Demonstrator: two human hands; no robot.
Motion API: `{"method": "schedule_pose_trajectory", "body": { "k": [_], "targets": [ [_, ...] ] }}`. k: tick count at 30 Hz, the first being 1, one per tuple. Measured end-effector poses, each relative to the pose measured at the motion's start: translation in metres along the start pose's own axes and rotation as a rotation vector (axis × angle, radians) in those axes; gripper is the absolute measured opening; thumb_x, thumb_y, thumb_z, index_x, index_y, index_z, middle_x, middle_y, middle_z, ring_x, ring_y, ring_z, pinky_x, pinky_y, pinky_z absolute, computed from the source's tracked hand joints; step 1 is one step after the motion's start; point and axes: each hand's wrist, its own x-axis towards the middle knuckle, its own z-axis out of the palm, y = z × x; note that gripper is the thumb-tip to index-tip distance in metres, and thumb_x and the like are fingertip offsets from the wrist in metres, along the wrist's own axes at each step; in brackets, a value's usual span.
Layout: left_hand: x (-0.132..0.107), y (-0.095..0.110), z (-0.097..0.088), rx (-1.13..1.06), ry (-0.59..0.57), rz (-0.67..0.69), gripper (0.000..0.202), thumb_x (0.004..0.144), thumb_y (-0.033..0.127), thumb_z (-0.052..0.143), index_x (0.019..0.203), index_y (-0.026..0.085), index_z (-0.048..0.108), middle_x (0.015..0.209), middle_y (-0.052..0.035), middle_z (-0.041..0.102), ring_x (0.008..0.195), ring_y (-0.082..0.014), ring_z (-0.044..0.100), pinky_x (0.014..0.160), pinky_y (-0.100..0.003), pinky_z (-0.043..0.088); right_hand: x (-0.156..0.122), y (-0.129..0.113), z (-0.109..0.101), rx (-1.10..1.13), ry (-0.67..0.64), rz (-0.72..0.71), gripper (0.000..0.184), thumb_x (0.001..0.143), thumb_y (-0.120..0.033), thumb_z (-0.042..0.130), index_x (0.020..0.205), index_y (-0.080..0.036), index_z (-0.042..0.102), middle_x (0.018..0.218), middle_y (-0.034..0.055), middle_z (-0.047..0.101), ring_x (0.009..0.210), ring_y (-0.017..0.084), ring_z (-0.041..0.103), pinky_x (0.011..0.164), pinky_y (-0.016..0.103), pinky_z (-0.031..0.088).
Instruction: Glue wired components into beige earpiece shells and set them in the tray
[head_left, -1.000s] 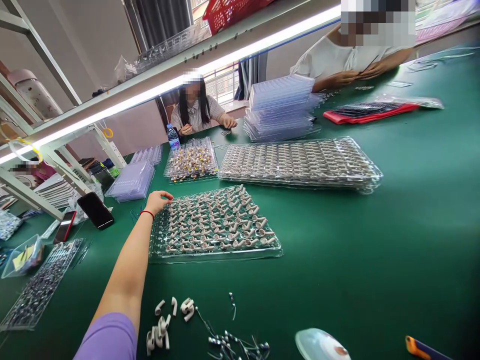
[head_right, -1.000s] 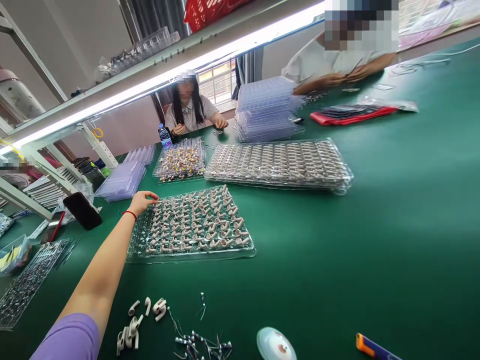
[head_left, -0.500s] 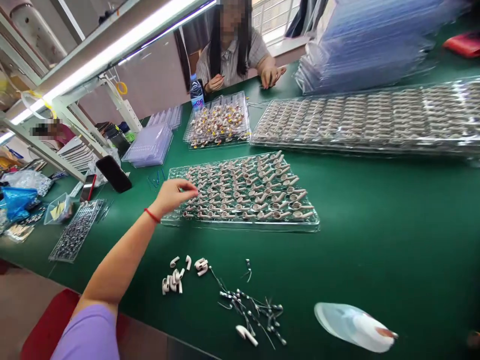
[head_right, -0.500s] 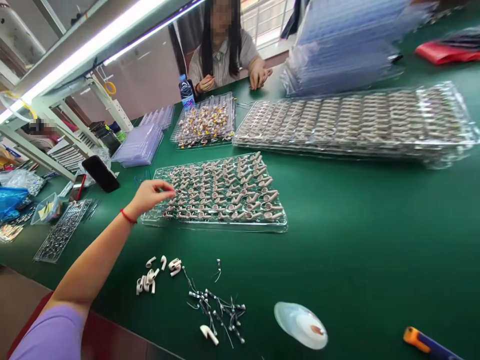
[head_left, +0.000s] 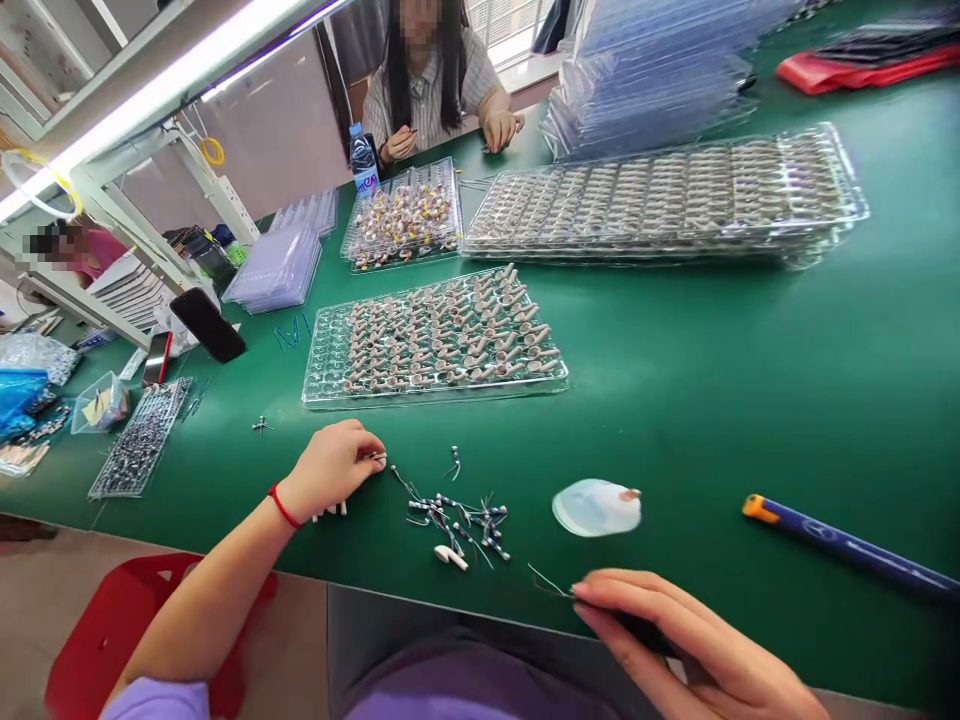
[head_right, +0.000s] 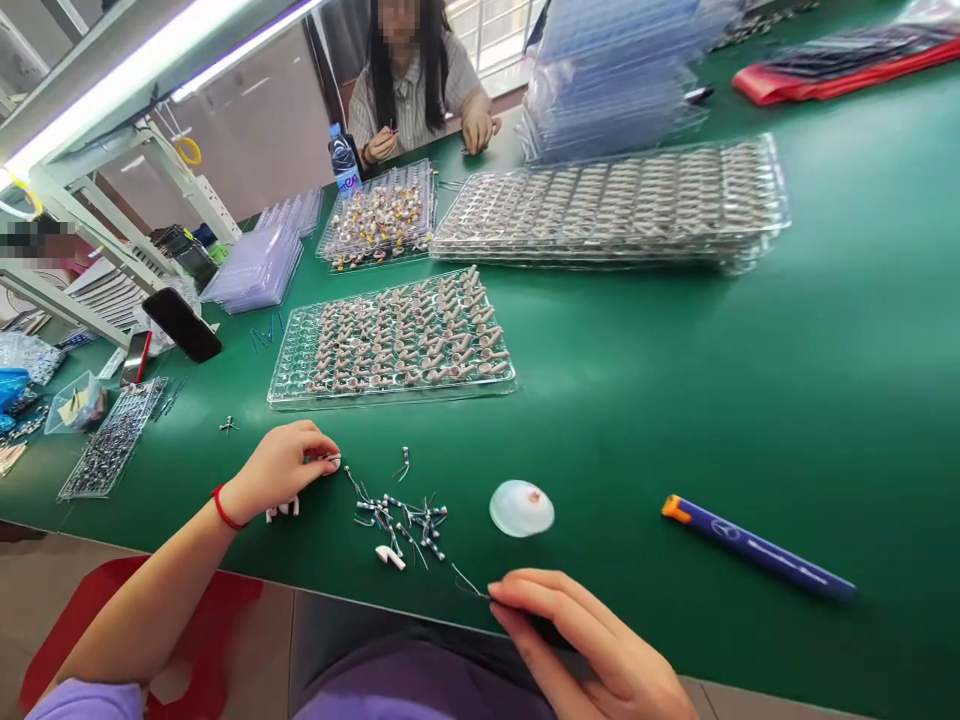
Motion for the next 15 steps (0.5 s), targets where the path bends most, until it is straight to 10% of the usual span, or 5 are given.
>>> {"method": "schedule_pose_trajectory", "body": {
  "k": [15],
  "targets": [
    [0.001,-0.009,0.006,-0.012,0.203,-0.001,0.014,0.078,0.007,0.058,0.077,0.020,0.063,0.093,-0.0038,0.072,0.088,-0.0202,0.067,0.077,-0.031,0.051,0.024,-0.027,0.009,0.087,0.049,-0.026,0.007,0.090,-0.027,0.061,0.088,-0.024,0.067,0.080,0.0007,0.072,0.071,0.013,0.071,0.066,0.017,0.058]
  ]
}}
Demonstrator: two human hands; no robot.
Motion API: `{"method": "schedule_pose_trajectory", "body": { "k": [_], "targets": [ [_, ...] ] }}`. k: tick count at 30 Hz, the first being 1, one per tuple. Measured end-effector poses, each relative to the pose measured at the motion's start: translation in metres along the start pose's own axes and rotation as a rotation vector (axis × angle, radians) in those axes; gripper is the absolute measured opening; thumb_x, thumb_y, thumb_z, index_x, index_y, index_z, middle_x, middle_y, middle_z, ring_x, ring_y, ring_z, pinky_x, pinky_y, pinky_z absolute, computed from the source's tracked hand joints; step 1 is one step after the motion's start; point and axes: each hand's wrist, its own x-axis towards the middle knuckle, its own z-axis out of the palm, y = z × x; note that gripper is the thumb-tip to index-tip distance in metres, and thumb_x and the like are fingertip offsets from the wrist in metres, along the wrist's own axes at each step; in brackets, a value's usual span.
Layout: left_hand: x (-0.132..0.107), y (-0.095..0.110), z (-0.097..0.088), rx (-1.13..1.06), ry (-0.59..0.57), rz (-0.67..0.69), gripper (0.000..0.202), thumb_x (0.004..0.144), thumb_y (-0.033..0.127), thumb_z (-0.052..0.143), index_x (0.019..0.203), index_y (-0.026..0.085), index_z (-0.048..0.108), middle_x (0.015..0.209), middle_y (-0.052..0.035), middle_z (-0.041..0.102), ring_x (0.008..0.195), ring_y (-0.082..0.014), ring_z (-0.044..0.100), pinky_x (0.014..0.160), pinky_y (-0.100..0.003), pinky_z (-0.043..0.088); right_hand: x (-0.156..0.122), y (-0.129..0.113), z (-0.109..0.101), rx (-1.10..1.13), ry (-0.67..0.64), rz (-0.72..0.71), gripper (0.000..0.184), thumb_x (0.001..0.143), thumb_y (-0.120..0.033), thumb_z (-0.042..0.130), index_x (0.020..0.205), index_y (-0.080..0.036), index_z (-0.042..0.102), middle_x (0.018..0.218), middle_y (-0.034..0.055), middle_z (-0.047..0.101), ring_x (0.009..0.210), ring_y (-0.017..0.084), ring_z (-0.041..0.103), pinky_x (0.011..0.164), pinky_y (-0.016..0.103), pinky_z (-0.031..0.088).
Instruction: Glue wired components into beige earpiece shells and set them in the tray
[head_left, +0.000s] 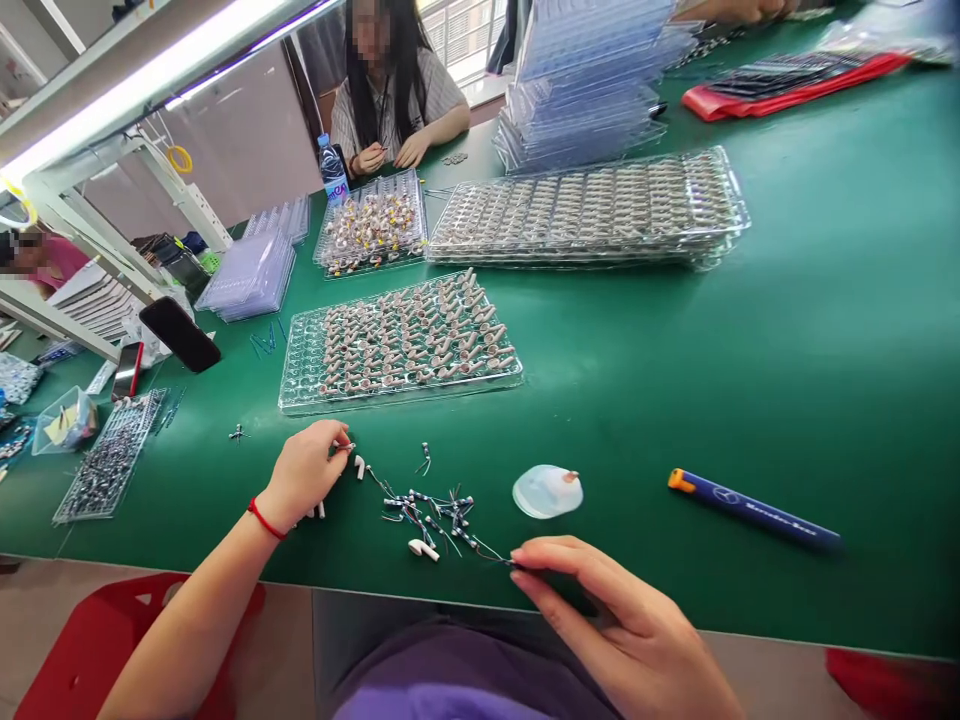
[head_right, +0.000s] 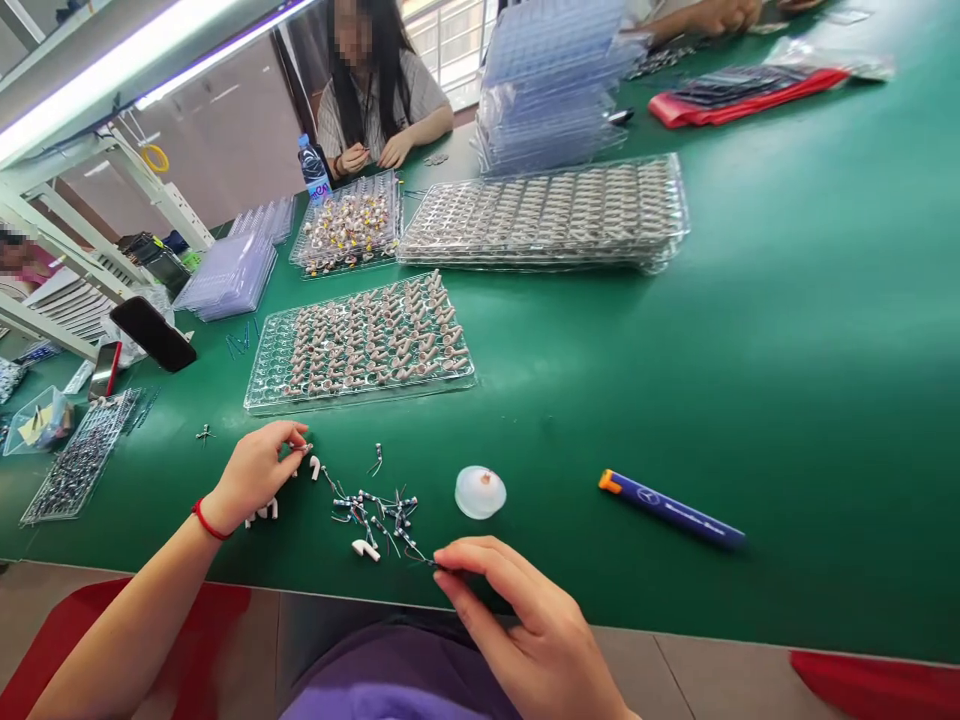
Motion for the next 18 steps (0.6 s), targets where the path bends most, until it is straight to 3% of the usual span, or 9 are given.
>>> {"method": "schedule_pose_trajectory", "body": {
  "k": [2,4,7,9,12,15,18],
  "targets": [
    [-0.005,0.007,-0.002,-0.018,0.060,0.018,0.012,0.082,0.010,0.059,0.080,0.020,0.065,0.097,-0.0047,0.070,0.093,-0.0202,0.066,0.082,-0.032,0.051,0.000,0.000,0.001,0.009,0.008,0.015,0.005,0.089,-0.026,0.062,0.088,-0.023,0.067,0.081,0.0008,0.072,0.071,0.013,0.071,0.067,0.017,0.058],
    [-0.017,0.023,-0.002,-0.111,0.127,0.035,0.008,0.084,0.015,0.061,0.084,0.020,0.067,0.090,-0.0036,0.070,0.086,-0.0180,0.065,0.080,-0.031,0.051,0.000,-0.001,0.002,0.030,0.009,0.028,0.004,0.088,-0.025,0.063,0.088,-0.023,0.067,0.081,0.0015,0.072,0.072,0.014,0.071,0.068,0.018,0.058],
    [-0.049,0.058,0.008,-0.522,0.133,0.042,0.010,0.082,0.019,0.068,0.091,0.022,0.071,0.078,-0.0017,0.069,0.071,-0.0139,0.063,0.068,-0.025,0.051,0.000,-0.006,0.003,0.091,0.009,0.042,0.005,0.088,-0.024,0.062,0.088,-0.023,0.067,0.081,0.0030,0.072,0.074,0.016,0.071,0.067,0.020,0.058],
    [-0.071,0.082,0.022,-0.773,0.050,-0.042,0.015,0.083,0.021,0.066,0.096,0.021,0.074,0.080,-0.0040,0.066,0.069,-0.0136,0.061,0.061,-0.023,0.049,0.000,-0.011,0.005,0.138,0.009,0.039,0.005,0.087,-0.022,0.063,0.088,-0.023,0.068,0.080,0.0034,0.071,0.072,0.016,0.070,0.064,0.020,0.058],
    [-0.093,0.106,0.045,-1.081,-0.031,-0.271,0.010,0.078,0.027,0.073,0.083,0.020,0.078,0.077,-0.0037,0.058,0.065,-0.0116,0.054,0.056,-0.021,0.043,-0.001,-0.018,0.008,0.204,0.011,0.021,0.009,0.085,-0.017,0.064,0.090,-0.023,0.068,0.078,0.0026,0.069,0.070,0.014,0.068,0.062,0.018,0.057],
    [-0.098,0.115,0.062,-1.332,-0.011,-0.429,0.011,0.066,0.030,0.084,0.070,0.022,0.079,0.069,-0.0003,0.053,0.064,-0.0095,0.048,0.058,-0.021,0.038,-0.004,-0.022,0.012,0.244,0.009,0.028,0.013,0.083,-0.013,0.065,0.091,-0.024,0.066,0.079,0.0020,0.067,0.070,0.014,0.066,0.061,0.018,0.056],
    [-0.096,0.121,0.070,-1.521,0.039,-0.524,0.016,0.057,0.030,0.089,0.069,0.025,0.079,0.070,0.0002,0.054,0.066,-0.0089,0.047,0.059,-0.020,0.037,-0.010,-0.023,0.017,0.283,0.010,0.019,0.019,0.083,-0.008,0.063,0.094,-0.024,0.065,0.079,0.0022,0.065,0.068,0.013,0.065,0.058,0.019,0.056]
  ]
}}
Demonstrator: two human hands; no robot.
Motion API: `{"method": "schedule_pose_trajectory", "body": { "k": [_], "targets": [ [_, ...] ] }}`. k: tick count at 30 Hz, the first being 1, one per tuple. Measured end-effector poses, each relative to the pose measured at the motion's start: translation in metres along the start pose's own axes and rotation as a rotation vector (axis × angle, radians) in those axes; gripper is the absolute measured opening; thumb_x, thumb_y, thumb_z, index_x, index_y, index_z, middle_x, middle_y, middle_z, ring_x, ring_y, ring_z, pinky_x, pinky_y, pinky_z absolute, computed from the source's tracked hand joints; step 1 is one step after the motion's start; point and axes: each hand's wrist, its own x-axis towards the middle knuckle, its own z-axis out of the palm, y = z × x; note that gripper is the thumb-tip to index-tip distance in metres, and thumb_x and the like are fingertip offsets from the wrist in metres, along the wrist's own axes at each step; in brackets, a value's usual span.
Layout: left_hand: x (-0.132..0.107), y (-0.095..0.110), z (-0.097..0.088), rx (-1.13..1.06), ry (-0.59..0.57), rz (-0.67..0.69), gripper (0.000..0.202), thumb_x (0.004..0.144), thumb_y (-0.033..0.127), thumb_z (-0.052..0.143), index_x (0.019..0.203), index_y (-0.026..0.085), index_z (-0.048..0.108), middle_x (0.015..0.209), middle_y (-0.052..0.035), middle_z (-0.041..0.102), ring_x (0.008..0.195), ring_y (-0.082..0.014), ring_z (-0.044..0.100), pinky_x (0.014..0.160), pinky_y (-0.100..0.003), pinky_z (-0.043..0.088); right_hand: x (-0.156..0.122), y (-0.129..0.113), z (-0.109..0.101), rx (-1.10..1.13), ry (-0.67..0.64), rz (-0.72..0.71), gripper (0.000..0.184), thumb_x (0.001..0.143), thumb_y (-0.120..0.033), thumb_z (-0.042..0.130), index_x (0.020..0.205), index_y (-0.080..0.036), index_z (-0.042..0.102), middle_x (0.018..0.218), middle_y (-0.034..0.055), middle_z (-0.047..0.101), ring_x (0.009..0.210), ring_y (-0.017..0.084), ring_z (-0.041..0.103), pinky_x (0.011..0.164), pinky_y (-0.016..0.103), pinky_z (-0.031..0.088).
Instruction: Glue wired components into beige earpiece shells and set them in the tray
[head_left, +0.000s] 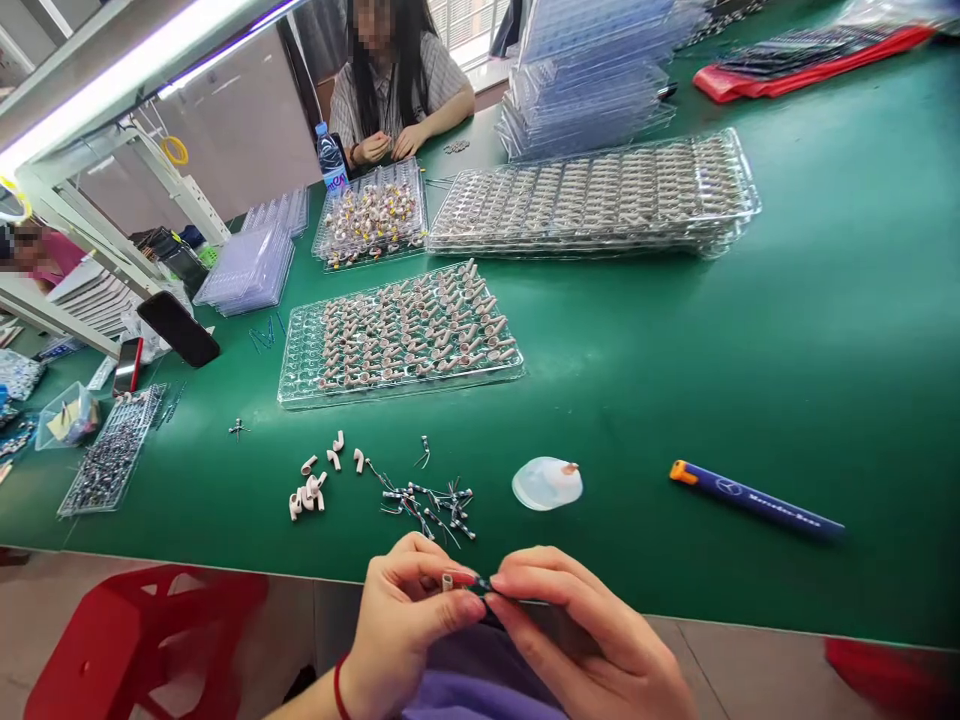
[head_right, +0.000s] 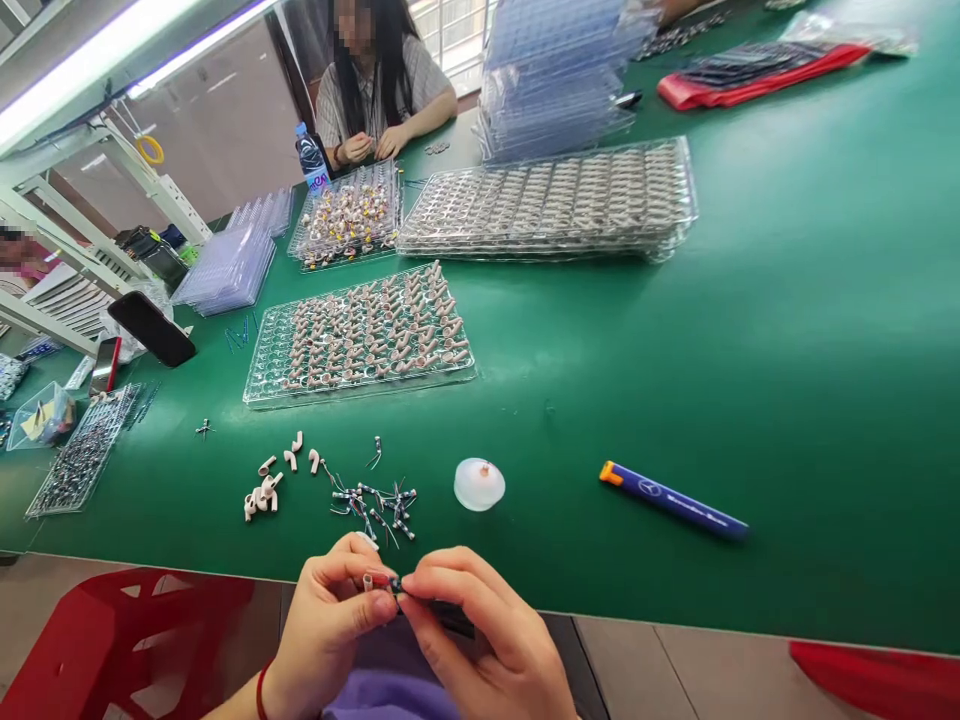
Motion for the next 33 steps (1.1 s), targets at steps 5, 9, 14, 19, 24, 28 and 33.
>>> {"method": "schedule_pose_trajectory", "body": {
  "k": [5,9,14,19,24,28,33],
  "targets": [
    [0.000,-0.001,0.010,-0.213,0.009,-0.047,0.015,0.058,0.031,0.089,0.067,0.025,0.079,0.072,0.0011,0.052,0.062,-0.0070,0.044,0.055,-0.019,0.035,-0.006,0.000,0.008,0.106,0.031,0.038,0.020,0.084,-0.008,0.062,0.095,-0.024,0.067,0.081,0.0036,0.064,0.070,0.014,0.065,0.058,0.019,0.056],
    [-0.001,-0.002,0.011,-0.260,-0.048,-0.019,0.014,0.060,0.033,0.088,0.068,0.026,0.078,0.071,0.0019,0.050,0.060,-0.0063,0.043,0.053,-0.019,0.033,-0.006,-0.001,0.010,0.286,0.053,0.227,0.004,0.083,-0.021,0.069,0.086,-0.024,0.070,0.076,0.0032,0.065,0.067,0.014,0.065,0.056,0.018,0.056],
    [0.000,-0.002,0.004,-0.097,-0.045,0.124,0.010,0.065,0.033,0.086,0.070,0.027,0.079,0.072,0.0012,0.052,0.068,-0.0089,0.047,0.062,-0.021,0.037,-0.009,0.003,0.006,0.442,-0.048,0.516,0.007,0.079,-0.030,0.074,0.080,-0.024,0.071,0.077,0.0024,0.066,0.069,0.014,0.064,0.062,0.019,0.055],
    [-0.003,0.007,-0.005,0.081,-0.075,0.253,0.007,0.069,0.029,0.083,0.074,0.028,0.079,0.074,0.0011,0.054,0.067,-0.0098,0.050,0.063,-0.023,0.038,-0.008,-0.004,-0.002,0.429,-0.143,0.634,0.014,0.079,-0.036,0.073,0.076,-0.023,0.071,0.074,0.0020,0.064,0.068,0.013,0.061,0.062,0.018,0.052],
    [-0.005,0.021,-0.007,0.195,-0.100,0.255,0.006,0.070,0.030,0.082,0.074,0.027,0.079,0.070,0.0006,0.052,0.064,-0.0099,0.048,0.059,-0.023,0.037,0.000,-0.018,-0.004,0.338,-0.105,0.714,0.026,0.073,-0.046,0.075,0.071,-0.021,0.070,0.072,0.0020,0.061,0.065,0.014,0.058,0.059,0.021,0.051],
    [-0.003,0.025,-0.011,0.214,-0.086,0.212,0.009,0.069,0.032,0.083,0.072,0.025,0.079,0.068,0.0005,0.052,0.063,-0.0097,0.046,0.058,-0.022,0.037,0.002,-0.021,-0.006,0.285,-0.084,0.698,0.027,0.071,-0.048,0.076,0.069,-0.022,0.070,0.072,0.0017,0.061,0.065,0.014,0.058,0.059,0.020,0.050],
    [-0.001,0.027,-0.019,0.254,0.004,0.210,0.011,0.065,0.030,0.085,0.069,0.022,0.078,0.067,0.0004,0.055,0.061,-0.0086,0.049,0.056,-0.020,0.039,0.001,-0.010,-0.019,0.236,-0.135,0.647,0.019,0.075,-0.041,0.074,0.073,-0.022,0.070,0.074,0.0023,0.063,0.067,0.014,0.061,0.061,0.018,0.052]
  ]
}}
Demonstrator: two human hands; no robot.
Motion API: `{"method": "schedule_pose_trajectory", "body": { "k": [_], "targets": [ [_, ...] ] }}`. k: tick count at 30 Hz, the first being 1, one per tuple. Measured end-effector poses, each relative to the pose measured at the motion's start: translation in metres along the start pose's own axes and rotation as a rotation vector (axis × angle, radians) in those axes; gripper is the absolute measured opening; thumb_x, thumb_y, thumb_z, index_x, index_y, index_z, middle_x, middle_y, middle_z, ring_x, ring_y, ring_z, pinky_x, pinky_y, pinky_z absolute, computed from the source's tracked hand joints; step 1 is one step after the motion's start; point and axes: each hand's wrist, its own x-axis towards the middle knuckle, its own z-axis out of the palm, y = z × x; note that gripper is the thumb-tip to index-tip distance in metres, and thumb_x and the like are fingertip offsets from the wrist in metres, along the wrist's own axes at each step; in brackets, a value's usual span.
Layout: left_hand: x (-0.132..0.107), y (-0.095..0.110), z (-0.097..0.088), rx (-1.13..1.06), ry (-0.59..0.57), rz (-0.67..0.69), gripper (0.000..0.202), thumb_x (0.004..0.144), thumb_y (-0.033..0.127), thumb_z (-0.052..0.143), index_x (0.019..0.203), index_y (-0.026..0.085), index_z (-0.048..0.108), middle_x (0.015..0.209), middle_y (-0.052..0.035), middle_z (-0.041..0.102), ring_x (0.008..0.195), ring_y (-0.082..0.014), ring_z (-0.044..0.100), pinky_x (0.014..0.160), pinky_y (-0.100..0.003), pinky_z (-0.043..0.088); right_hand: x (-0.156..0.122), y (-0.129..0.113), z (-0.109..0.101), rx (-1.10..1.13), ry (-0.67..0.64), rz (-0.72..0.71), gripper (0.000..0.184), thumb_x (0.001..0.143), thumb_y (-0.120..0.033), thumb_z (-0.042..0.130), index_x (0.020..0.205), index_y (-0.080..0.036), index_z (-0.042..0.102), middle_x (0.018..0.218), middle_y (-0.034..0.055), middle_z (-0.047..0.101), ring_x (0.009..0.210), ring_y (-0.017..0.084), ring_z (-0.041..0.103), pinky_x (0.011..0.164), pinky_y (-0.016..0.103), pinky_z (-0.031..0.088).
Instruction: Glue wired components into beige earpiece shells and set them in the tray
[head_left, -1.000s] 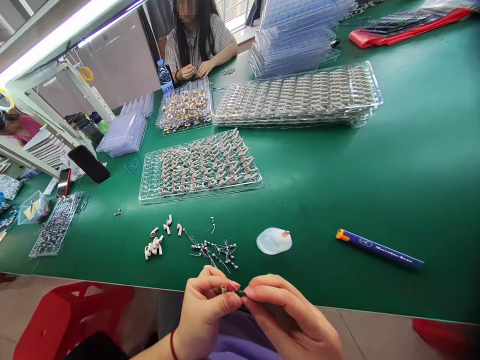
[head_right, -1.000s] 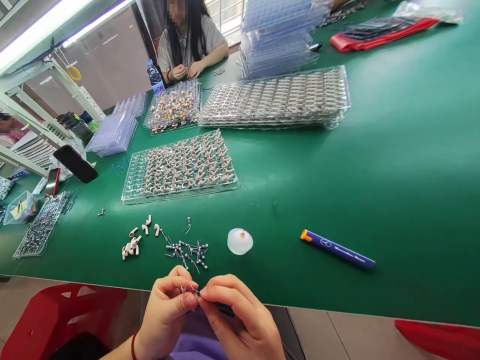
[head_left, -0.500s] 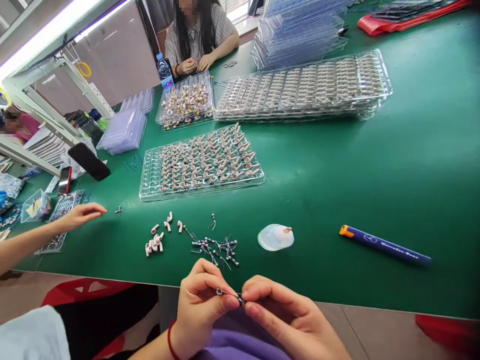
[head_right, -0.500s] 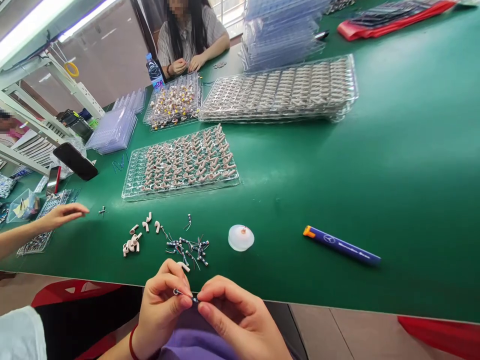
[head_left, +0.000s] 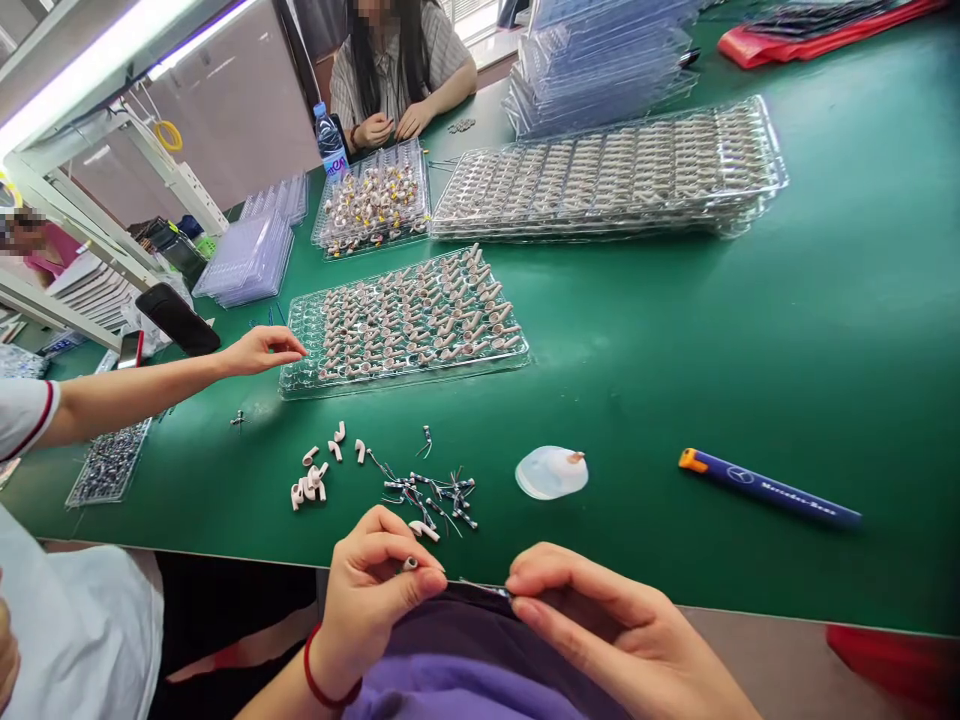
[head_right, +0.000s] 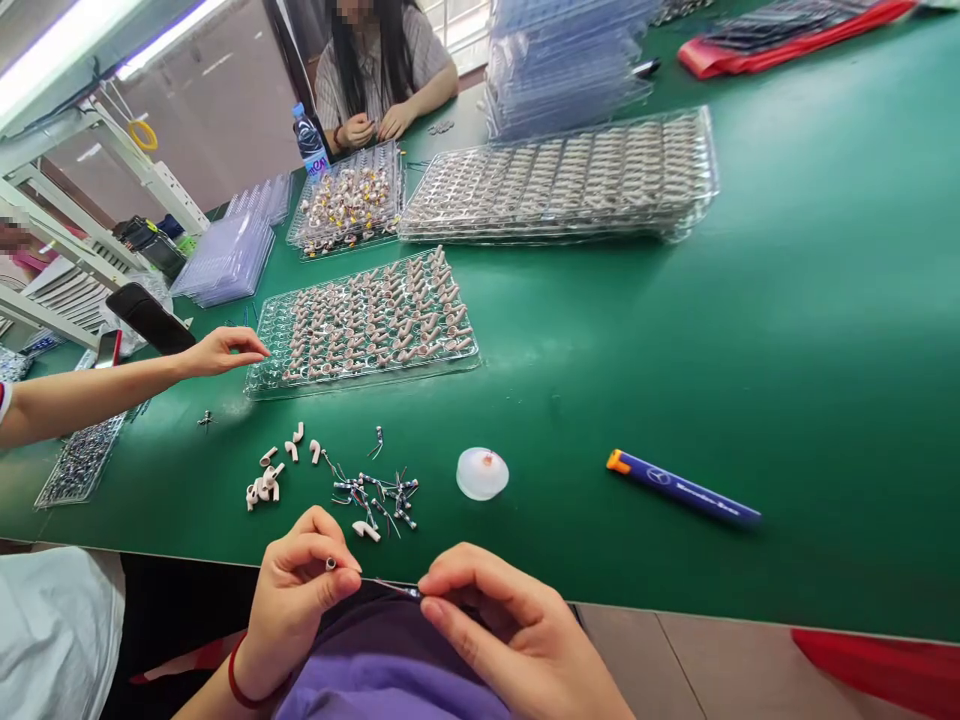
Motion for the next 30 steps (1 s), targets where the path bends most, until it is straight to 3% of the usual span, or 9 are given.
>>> {"method": "schedule_pose_trajectory", "body": {
  "k": [5,8,14,21,30],
  "targets": [
    [0.0019,0.0013,-0.0003,-0.111,-0.011,-0.189,0.026,0.051,0.022,0.091,0.071,0.020,0.075,0.064,0.0007,0.064,0.056,-0.0094,0.057,0.055,-0.020,0.046,0.0043,0.0057,-0.0101,-0.022,-0.032,-0.101,0.012,0.079,-0.033,0.072,0.076,-0.022,0.069,0.078,0.0037,0.063,0.070,0.015,0.063,0.064,0.019,0.054],
    [0.0019,-0.0003,0.0038,-0.173,-0.037,-0.235,0.020,0.053,0.021,0.090,0.065,0.018,0.074,0.069,-0.0013,0.068,0.057,-0.0106,0.060,0.057,-0.022,0.050,0.0045,0.0044,-0.0094,-0.032,-0.028,-0.165,0.010,0.081,-0.031,0.070,0.076,-0.022,0.069,0.078,0.0044,0.063,0.070,0.015,0.064,0.063,0.019,0.055],
    [-0.0006,-0.0006,0.0080,-0.154,-0.091,-0.306,0.016,0.060,0.022,0.086,0.074,0.019,0.079,0.082,-0.0061,0.073,0.071,-0.0143,0.064,0.065,-0.024,0.052,0.0027,-0.0004,-0.0060,-0.118,0.040,-0.368,0.002,0.083,-0.023,0.068,0.081,-0.023,0.068,0.079,0.0054,0.065,0.070,0.016,0.065,0.060,0.019,0.056],
    [-0.0041,0.0003,0.0073,-0.183,-0.097,-0.403,0.015,0.061,0.024,0.086,0.071,0.016,0.078,0.069,-0.0032,0.072,0.060,-0.0112,0.063,0.061,-0.021,0.049,-0.0012,-0.0020,-0.0096,-0.416,0.052,-0.639,0.030,0.080,-0.002,0.060,0.095,-0.026,0.067,0.085,0.0045,0.067,0.069,0.014,0.066,0.061,0.020,0.055],
    [-0.0066,-0.0030,0.0052,-0.198,-0.109,-0.420,0.019,0.061,0.028,0.086,0.072,0.014,0.078,0.066,-0.0044,0.070,0.057,-0.0114,0.061,0.059,-0.023,0.048,-0.0023,-0.0003,-0.0123,-0.481,0.031,-0.661,0.028,0.081,-0.004,0.060,0.096,-0.026,0.066,0.085,0.0063,0.068,0.069,0.016,0.067,0.059,0.022,0.056]
  ]
}}
